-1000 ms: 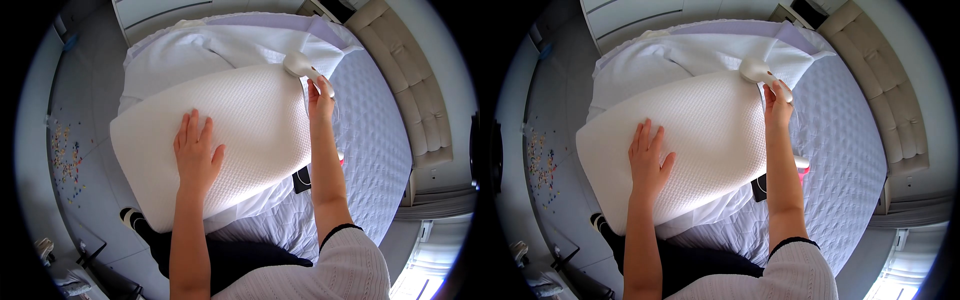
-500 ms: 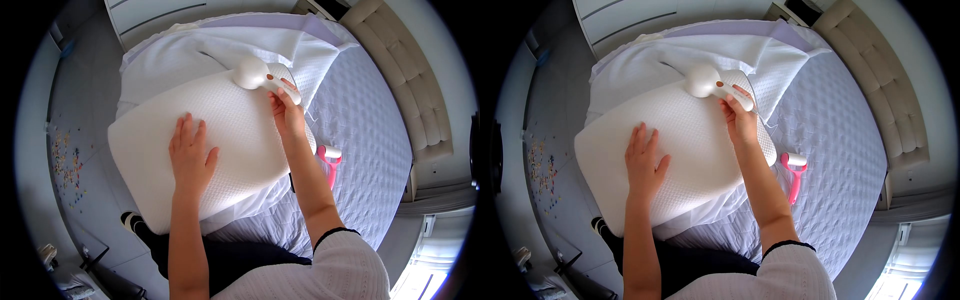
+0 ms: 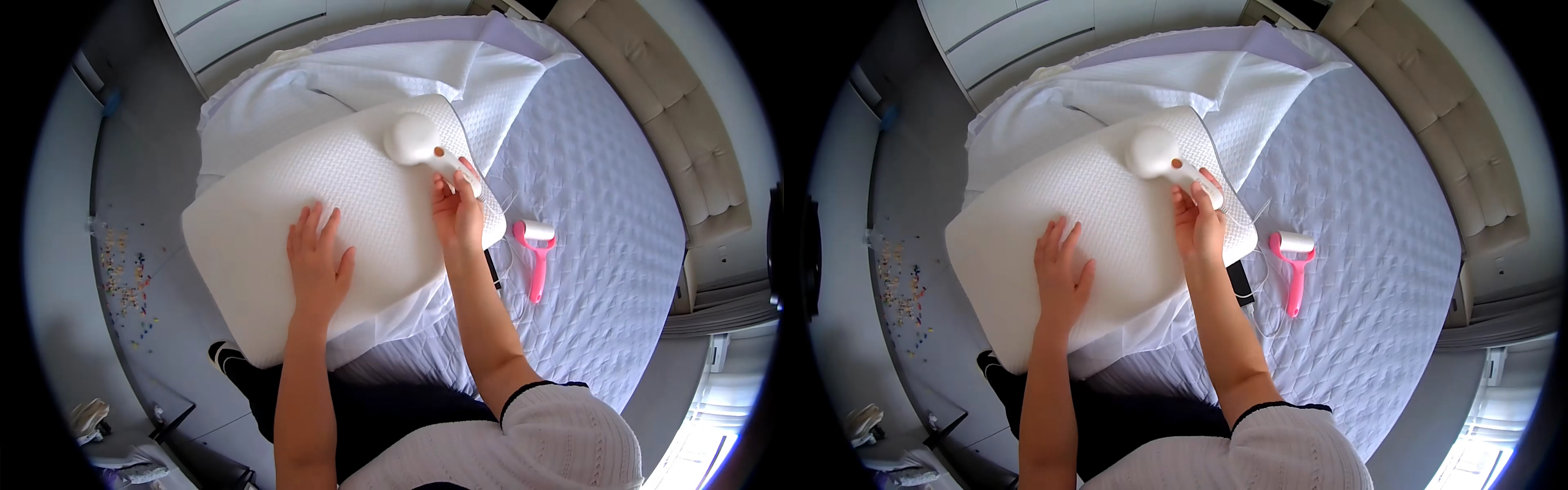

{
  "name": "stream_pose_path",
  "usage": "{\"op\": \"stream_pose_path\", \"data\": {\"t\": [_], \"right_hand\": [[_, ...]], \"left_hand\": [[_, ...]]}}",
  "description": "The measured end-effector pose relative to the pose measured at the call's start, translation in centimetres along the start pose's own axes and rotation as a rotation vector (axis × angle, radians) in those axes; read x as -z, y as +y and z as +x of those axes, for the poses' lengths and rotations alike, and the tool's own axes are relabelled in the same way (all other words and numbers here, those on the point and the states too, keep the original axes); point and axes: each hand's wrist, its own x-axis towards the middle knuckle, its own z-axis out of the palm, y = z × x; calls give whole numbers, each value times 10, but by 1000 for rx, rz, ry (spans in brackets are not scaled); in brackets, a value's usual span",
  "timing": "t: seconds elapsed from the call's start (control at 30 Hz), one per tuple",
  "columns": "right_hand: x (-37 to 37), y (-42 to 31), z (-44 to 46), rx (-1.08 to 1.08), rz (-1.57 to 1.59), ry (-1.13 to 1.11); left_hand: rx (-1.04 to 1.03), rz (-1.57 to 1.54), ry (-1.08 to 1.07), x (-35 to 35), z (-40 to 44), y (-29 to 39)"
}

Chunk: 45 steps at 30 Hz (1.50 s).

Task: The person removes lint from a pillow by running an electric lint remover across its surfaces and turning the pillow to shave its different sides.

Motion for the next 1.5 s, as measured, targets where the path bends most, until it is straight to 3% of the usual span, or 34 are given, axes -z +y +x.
{"op": "stream_pose_path", "data": {"t": [0.17,0.33,0.67,0.73,0.8,0.83,0.87,0.93,0.97,1.0,1.07,1.17,1.2,1.27,1.37,1.5], "right_hand": [[11,-10,0,99,70,119],[16,-17,8,34,188,115],[36,-20,-58,-423,474,-23],[29,-24,-84,-441,288,-85],[20,-40,-103,-679,-202,-251],[9,-50,-115,-642,-617,-264],[9,-52,-122,-463,-815,-280],[10,-50,-111,709,-1625,-320],[11,-47,-98,829,-1710,-215],[19,-41,-86,775,-1705,-164],[34,-38,-69,614,-1917,-321],[40,-37,-47,570,-1849,-377],[41,-39,-38,566,-1847,-383],[43,-50,-18,763,-1956,-264],[69,-84,10,667,-2039,-139],[85,-115,5,543,-1887,-61]], "left_hand": [[-32,-26,2,-1,-10,12],[-79,47,77,-11,-21,12],[-88,117,90,-17,-24,15],[-40,101,82,-15,-24,18],[-56,103,83,-17,-25,18],[-59,113,89,-17,-24,16],[-68,109,83,-17,-23,14],[-54,137,63,-18,-25,13],[-59,132,56,-18,-28,13],[-61,140,47,-19,-29,12],[-72,155,44,-18,-24,9],[-37,116,49,-12,-24,8],[35,269,99,-6,-23,2],[180,427,220,5,-20,-26],[498,417,319,31,-27,-93],[556,377,347,57,-33,-131]]}}
